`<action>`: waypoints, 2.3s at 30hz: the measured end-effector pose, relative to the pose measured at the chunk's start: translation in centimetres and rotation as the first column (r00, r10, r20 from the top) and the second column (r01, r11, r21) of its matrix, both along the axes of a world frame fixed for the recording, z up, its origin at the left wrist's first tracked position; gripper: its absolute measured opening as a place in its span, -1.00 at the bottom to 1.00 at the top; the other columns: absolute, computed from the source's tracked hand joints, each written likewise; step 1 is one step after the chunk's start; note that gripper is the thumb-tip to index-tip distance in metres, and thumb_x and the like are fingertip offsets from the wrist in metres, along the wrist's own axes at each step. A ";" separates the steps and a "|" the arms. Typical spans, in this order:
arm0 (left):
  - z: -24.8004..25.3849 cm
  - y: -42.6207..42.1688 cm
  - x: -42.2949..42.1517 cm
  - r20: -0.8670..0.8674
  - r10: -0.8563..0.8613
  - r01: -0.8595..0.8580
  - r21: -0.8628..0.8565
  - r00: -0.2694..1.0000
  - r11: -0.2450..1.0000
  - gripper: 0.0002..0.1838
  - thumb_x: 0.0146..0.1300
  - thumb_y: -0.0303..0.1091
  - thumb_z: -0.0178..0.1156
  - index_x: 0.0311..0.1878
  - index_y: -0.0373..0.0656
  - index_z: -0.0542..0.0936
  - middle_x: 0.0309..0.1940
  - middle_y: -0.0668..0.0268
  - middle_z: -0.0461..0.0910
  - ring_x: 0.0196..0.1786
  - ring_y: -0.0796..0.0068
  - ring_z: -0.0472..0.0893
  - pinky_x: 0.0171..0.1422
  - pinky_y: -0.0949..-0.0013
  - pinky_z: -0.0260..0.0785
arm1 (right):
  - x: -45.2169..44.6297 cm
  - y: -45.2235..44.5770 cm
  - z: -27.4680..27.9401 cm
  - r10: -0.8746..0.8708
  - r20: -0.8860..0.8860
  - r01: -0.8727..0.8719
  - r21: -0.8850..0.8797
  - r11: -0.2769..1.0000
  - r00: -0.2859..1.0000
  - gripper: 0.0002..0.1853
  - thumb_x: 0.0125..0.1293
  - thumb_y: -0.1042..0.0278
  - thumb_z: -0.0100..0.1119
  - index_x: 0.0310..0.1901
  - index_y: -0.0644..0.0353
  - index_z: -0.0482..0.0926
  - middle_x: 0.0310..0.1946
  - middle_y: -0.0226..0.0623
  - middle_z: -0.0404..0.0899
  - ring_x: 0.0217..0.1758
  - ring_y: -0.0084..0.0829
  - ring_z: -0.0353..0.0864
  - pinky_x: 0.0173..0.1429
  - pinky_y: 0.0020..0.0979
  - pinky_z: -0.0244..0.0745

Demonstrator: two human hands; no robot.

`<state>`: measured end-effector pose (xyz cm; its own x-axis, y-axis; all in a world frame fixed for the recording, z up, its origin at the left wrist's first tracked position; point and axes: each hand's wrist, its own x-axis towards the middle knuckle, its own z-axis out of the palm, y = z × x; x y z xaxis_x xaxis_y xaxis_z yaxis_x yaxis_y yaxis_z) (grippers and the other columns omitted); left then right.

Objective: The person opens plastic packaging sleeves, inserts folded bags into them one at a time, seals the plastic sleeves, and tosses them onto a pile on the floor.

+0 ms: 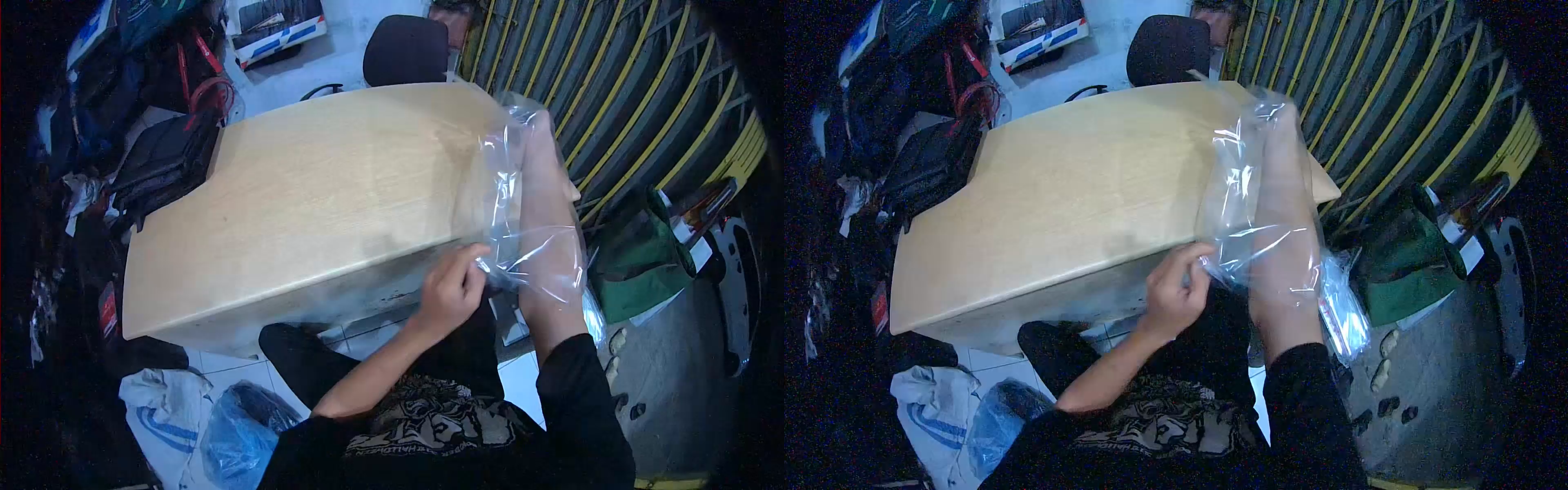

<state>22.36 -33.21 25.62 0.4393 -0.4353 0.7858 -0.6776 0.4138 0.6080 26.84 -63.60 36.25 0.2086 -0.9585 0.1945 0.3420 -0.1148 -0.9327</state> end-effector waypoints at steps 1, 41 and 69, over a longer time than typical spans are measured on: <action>-0.6 0.4 0.5 0.036 0.030 -0.030 0.002 0.999 1.000 -0.75 0.09 -0.62 0.13 -0.12 -0.26 0.56 -0.30 0.11 0.59 -0.29 0.16 0.60 -0.19 0.25 0.46 | 0.2 0.1 0.0 -0.006 0.011 0.006 0.006 1.000 1.000 -0.31 0.33 0.08 0.04 0.39 0.11 0.02 0.16 -0.12 0.32 0.11 -0.26 0.42 0.21 -0.35 0.30; 6.1 -6.1 16.1 -0.540 0.498 -0.232 0.486 0.678 0.843 -0.32 0.36 0.19 -0.20 -0.40 -0.31 0.58 -0.50 0.04 0.60 -0.32 -0.06 0.61 -0.22 -0.01 0.44 | 8.2 13.2 -6.6 0.271 0.445 -0.390 0.201 0.898 0.854 -0.28 0.27 -0.05 0.16 0.31 0.14 0.09 0.10 -0.11 0.26 0.08 -0.24 0.38 0.08 -0.25 0.41; 5.0 -7.3 22.3 -0.337 -0.260 -0.063 -0.709 0.905 0.702 -0.52 0.32 -0.50 0.06 0.31 -0.16 0.31 0.28 0.08 0.25 0.18 0.23 0.43 0.13 0.11 0.49 | 9.7 16.1 -9.7 -0.109 -0.524 -0.081 -0.327 0.942 0.845 -0.35 0.33 0.20 0.01 0.38 0.29 0.10 0.27 0.29 0.20 0.26 0.22 0.32 0.31 0.04 0.22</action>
<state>44.68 -40.47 30.66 0.7557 0.1015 0.6470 -0.3833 0.8696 0.3113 36.52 -47.47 26.52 0.3569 -0.8633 0.3568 -0.1955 -0.4426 -0.8752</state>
